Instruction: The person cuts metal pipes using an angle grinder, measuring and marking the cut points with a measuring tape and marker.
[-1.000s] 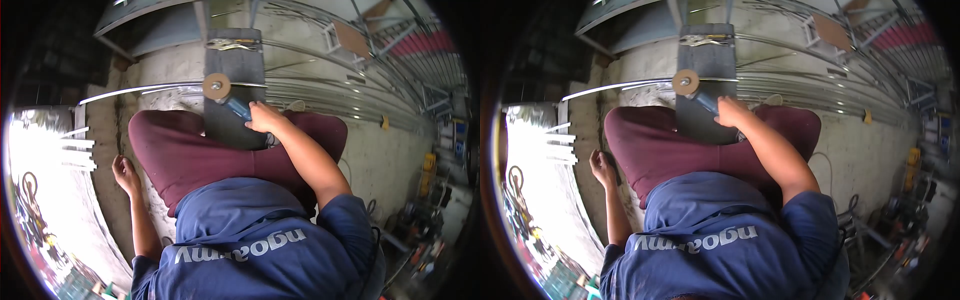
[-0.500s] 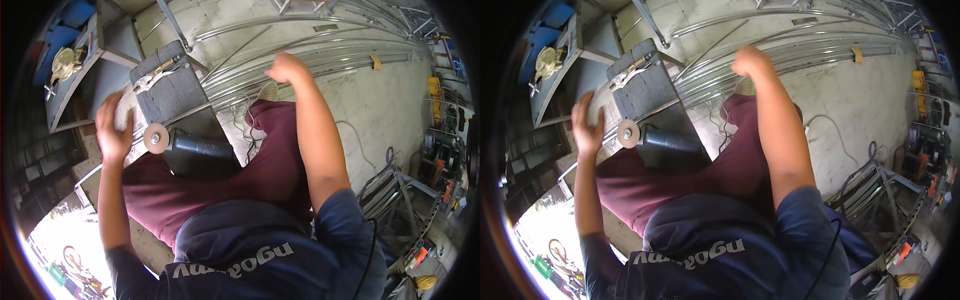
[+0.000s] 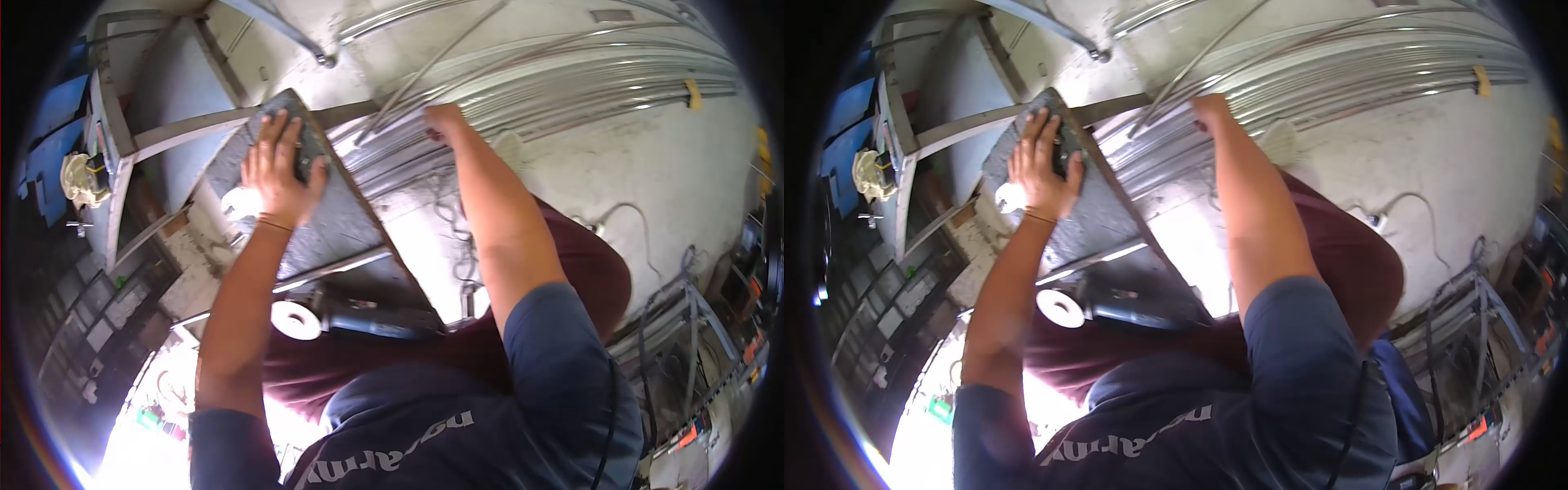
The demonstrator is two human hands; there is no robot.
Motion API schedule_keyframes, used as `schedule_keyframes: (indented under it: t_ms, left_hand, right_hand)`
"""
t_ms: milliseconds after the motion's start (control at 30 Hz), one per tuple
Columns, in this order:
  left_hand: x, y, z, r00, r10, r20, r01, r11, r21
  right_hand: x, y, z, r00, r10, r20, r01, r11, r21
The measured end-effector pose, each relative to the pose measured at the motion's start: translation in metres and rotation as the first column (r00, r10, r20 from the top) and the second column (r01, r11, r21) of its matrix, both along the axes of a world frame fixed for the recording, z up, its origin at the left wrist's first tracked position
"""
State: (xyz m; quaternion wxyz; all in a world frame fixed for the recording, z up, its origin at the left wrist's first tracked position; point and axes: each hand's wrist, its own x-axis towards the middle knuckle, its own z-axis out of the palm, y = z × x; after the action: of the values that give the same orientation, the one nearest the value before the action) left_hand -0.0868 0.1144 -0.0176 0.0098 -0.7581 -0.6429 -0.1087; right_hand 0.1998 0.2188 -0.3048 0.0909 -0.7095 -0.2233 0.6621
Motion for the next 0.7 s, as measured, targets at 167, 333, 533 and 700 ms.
schedule_keyframes:
  t_ms: [167, 333, 533, 700]
  left_hand:
    - [-0.006, 0.003, -0.006, 0.999, -0.049, 0.001, 0.049, 0.998, 0.043]
    - [-0.008, 0.004, -0.001, 0.997, -0.065, 0.039, 0.065, 0.998, 0.015]
    - [-0.005, 0.001, -0.003, 0.998, -0.059, 0.034, 0.058, 0.998, 0.025]
    - [-0.001, -0.003, 0.003, 1.000, 0.013, -0.023, -0.015, 0.997, -0.079]
  right_hand:
    - [-0.057, 0.021, -0.007, 0.902, -0.423, -0.084, 0.403, 0.897, -0.180]
    - [-0.076, 0.022, -0.070, 0.828, -0.560, -0.019, 0.547, 0.815, -0.190]
    - [-0.027, -0.013, -0.164, 0.677, 0.385, 0.627, -0.584, 0.800, 0.139]
    - [0.071, 0.026, -0.068, 0.893, -0.401, 0.204, 0.356, 0.907, 0.226]
